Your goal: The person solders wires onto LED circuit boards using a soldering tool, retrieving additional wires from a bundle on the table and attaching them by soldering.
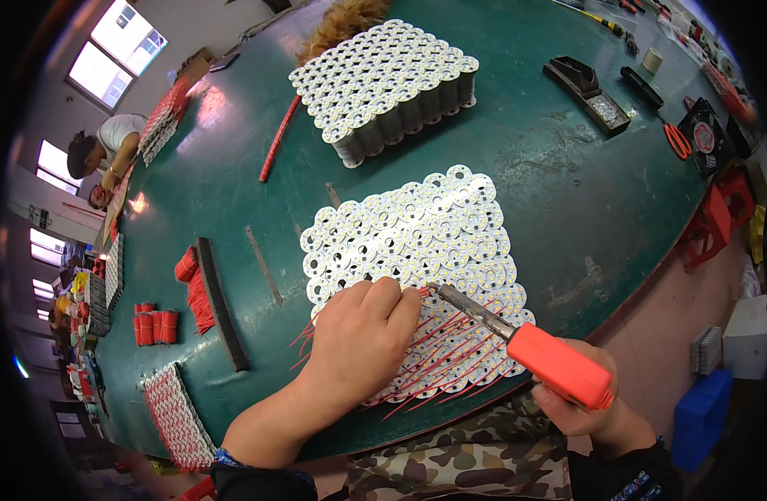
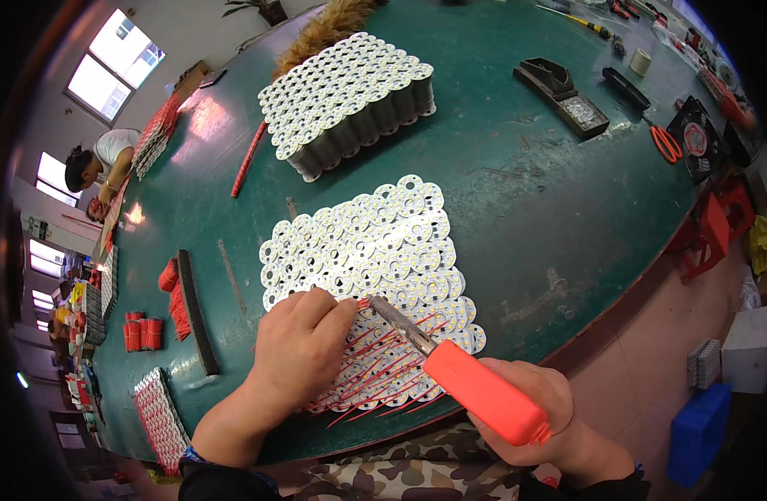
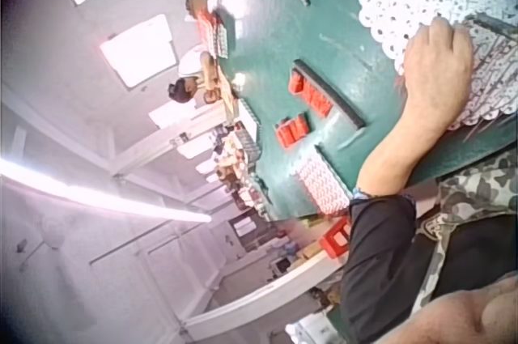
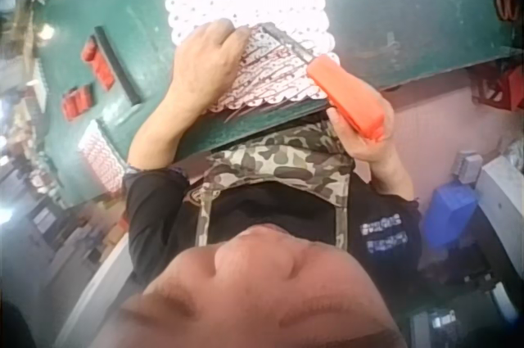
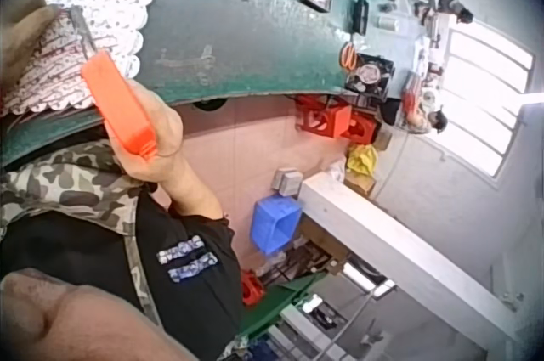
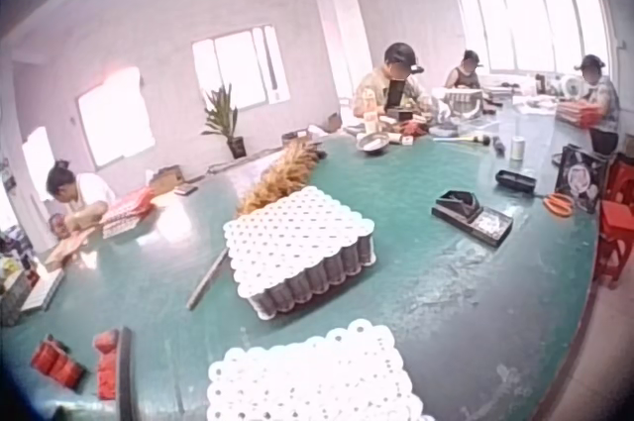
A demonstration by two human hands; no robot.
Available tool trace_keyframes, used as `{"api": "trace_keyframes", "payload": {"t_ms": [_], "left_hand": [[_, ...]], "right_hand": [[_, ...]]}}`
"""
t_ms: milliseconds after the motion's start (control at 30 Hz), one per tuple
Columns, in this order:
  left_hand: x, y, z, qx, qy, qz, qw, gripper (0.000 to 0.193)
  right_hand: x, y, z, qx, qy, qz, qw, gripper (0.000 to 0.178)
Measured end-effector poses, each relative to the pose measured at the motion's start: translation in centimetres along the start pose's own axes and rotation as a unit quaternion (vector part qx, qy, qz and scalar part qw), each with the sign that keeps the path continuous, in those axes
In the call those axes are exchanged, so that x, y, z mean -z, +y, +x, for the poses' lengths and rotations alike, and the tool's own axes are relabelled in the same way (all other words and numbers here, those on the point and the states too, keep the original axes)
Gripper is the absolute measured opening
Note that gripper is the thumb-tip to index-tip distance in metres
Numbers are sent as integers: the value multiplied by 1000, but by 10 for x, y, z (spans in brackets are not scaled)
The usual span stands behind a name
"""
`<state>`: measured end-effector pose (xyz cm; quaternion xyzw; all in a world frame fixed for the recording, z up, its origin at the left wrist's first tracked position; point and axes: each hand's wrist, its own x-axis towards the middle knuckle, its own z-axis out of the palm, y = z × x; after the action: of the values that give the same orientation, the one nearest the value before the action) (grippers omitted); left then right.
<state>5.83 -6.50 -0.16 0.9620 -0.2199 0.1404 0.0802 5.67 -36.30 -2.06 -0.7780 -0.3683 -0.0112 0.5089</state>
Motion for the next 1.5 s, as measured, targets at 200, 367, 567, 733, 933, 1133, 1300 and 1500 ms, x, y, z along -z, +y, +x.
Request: {"api": "trace_keyframes", "payload": {"t_ms": [200,367,567,733,933,1133,1300,1500], "left_hand": [[1,1,1,4,-10,-1,1000,19],[2,2,2,5,-13,2,1000,19],[1,2,1,10,5,-8,1000,24],[2,3,1,9,-16,7,1000,19],[8,0,-2,75,10,-57,996,19],[18,-3,-1,106,68,-102,987,21],[12,5,3,5,59,-14,998,20],[0,7,3,-24,19,0,1000,22]], "right_hand": [[-1,0,-7,-37,12,25,999,37],[-2,1,-10,-39,23,13,999,38],[2,1,-10,-47,12,37,998,36],[7,1,-4,16,15,-18,1000,59],[7,2,-13,18,35,-58,998,56],[10,10,-28,-15,15,-38,999,55],[11,13,-33,-22,19,-30,999,55],[12,8,-27,-33,6,-13,999,57]]}}
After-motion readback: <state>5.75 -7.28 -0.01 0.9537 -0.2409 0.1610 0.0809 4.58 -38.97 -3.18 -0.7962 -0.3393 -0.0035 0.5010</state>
